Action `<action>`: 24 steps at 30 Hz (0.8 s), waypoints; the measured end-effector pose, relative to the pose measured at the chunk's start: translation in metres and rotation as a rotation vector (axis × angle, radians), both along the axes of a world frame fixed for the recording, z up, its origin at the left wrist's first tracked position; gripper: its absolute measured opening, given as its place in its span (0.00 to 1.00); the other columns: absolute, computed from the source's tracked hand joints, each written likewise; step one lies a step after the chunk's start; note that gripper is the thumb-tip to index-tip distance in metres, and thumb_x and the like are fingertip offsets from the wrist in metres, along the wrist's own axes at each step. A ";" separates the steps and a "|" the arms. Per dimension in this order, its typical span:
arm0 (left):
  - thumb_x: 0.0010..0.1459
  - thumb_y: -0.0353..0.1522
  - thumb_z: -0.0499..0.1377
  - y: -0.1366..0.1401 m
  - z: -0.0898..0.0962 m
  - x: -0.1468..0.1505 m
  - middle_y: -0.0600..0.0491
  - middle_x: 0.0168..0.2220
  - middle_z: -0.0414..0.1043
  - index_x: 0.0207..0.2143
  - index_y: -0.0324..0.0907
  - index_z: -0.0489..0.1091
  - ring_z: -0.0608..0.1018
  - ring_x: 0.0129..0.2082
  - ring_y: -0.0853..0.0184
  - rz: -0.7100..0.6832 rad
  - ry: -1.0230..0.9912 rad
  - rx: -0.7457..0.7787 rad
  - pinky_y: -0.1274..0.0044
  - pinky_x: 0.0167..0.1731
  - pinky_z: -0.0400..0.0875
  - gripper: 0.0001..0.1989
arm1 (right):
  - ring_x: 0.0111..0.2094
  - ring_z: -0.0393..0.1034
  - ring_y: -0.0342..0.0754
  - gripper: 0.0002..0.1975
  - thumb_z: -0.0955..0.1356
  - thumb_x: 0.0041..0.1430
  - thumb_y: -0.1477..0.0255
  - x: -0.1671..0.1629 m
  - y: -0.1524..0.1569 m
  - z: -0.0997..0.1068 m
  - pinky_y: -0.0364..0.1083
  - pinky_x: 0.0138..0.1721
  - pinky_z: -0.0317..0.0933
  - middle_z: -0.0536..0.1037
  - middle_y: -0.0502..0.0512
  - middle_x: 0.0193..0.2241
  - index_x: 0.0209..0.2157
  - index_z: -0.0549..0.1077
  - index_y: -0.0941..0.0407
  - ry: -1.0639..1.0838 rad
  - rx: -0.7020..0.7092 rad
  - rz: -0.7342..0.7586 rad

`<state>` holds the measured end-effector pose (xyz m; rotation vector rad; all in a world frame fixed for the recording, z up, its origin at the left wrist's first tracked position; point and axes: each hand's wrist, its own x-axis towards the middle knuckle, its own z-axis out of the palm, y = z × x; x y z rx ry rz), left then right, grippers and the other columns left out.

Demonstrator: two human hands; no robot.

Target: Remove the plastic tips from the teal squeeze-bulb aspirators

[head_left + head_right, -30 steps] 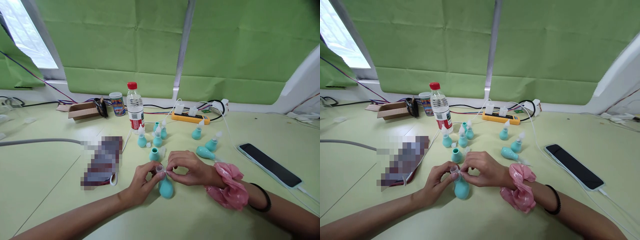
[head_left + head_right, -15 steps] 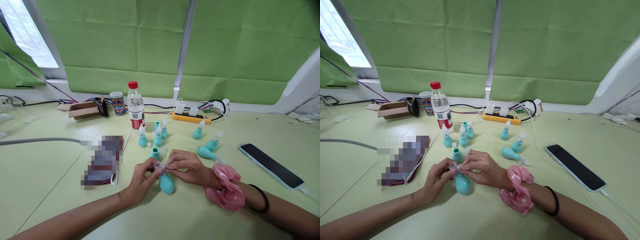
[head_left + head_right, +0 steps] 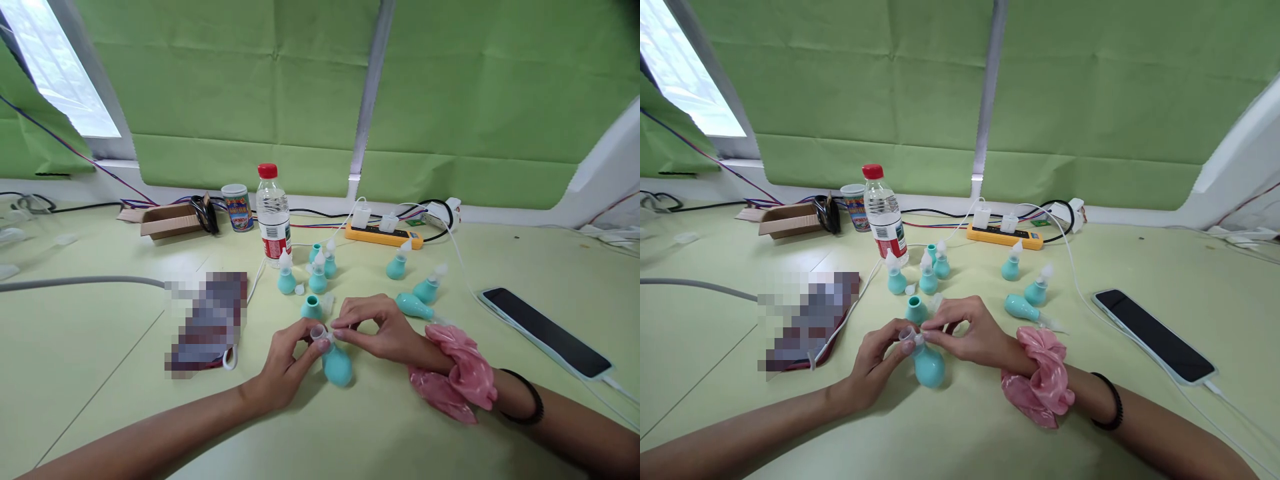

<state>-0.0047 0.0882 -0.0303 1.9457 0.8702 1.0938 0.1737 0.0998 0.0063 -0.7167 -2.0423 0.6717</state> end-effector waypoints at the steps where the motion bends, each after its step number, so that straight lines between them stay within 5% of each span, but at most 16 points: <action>1: 0.56 0.35 0.49 0.000 0.000 0.000 0.55 0.25 0.64 0.31 0.38 0.63 0.66 0.25 0.72 0.004 0.006 0.007 0.81 0.27 0.62 0.09 | 0.22 0.65 0.41 0.06 0.67 0.50 0.72 0.001 0.001 -0.001 0.41 0.24 0.62 0.72 0.52 0.19 0.27 0.74 0.60 -0.008 0.012 0.024; 14: 0.54 0.34 0.53 -0.001 -0.002 0.000 0.54 0.23 0.63 0.28 0.38 0.64 0.65 0.24 0.72 0.030 0.052 0.112 0.80 0.26 0.61 0.07 | 0.23 0.63 0.41 0.04 0.63 0.52 0.76 0.002 -0.003 0.009 0.40 0.25 0.59 0.72 0.52 0.21 0.27 0.69 0.59 -0.220 0.231 0.060; 24: 0.56 0.37 0.49 0.000 0.000 0.003 0.56 0.22 0.61 0.28 0.39 0.62 0.63 0.22 0.73 0.146 -0.009 -0.112 0.81 0.23 0.59 0.11 | 0.21 0.60 0.40 0.04 0.62 0.50 0.78 0.005 -0.002 0.010 0.40 0.23 0.56 0.68 0.49 0.17 0.24 0.65 0.57 -0.194 0.385 -0.005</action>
